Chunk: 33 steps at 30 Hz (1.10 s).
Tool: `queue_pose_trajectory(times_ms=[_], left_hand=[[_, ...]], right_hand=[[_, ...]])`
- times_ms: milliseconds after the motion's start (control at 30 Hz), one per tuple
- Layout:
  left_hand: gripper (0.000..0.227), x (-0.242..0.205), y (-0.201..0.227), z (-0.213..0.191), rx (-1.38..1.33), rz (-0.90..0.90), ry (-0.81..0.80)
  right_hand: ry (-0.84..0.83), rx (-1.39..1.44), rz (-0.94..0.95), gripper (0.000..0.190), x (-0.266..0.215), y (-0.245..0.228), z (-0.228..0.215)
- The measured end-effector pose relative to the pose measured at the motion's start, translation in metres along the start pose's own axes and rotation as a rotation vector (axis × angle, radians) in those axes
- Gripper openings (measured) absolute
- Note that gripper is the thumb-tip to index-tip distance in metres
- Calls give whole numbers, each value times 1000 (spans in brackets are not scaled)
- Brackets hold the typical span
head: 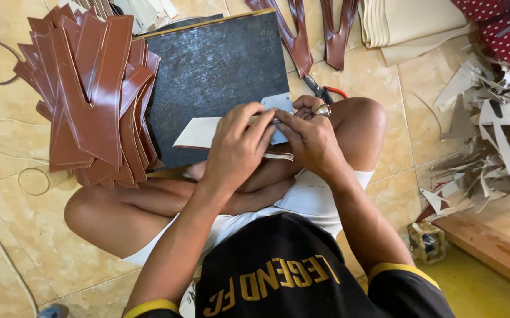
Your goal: The person sits on the floor and uses scissors to cut brown leather strips into smaller pieces using a white template as a guide. The person repeatedly picks up leather pieces, aligns them with the template, and cuts them, placing the finished pieces aside.
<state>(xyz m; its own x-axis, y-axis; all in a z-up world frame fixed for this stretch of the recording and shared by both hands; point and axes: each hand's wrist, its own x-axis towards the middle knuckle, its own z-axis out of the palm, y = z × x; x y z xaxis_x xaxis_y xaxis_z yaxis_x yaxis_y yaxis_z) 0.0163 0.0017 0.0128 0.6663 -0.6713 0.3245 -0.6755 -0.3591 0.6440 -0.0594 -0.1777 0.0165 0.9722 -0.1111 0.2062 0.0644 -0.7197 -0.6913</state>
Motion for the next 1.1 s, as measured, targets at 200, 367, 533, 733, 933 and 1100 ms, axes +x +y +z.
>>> queue_pose_trajectory(times_ms=[200,367,533,733,933,1100], left_hand=[[19,12,-13,11,-47,13,-76],[20,15,-16,11,-80,7,-94],[18,18,-17,10,-74,4,-129],[23,19,-16,2,5,106,-161],[13,25,-20,2,-15,161,-234],[6,23,-11,14,-28,95,-166]], right_hand=[[-13,58,82,20,0,10,-15],[-86,-10,97,16,5,10,-22],[-95,8,104,15,7,14,-22],[-108,-180,-6,32,-7,11,-18],[-144,-34,97,37,-18,27,-22],[81,402,498,18,-24,36,-2]])
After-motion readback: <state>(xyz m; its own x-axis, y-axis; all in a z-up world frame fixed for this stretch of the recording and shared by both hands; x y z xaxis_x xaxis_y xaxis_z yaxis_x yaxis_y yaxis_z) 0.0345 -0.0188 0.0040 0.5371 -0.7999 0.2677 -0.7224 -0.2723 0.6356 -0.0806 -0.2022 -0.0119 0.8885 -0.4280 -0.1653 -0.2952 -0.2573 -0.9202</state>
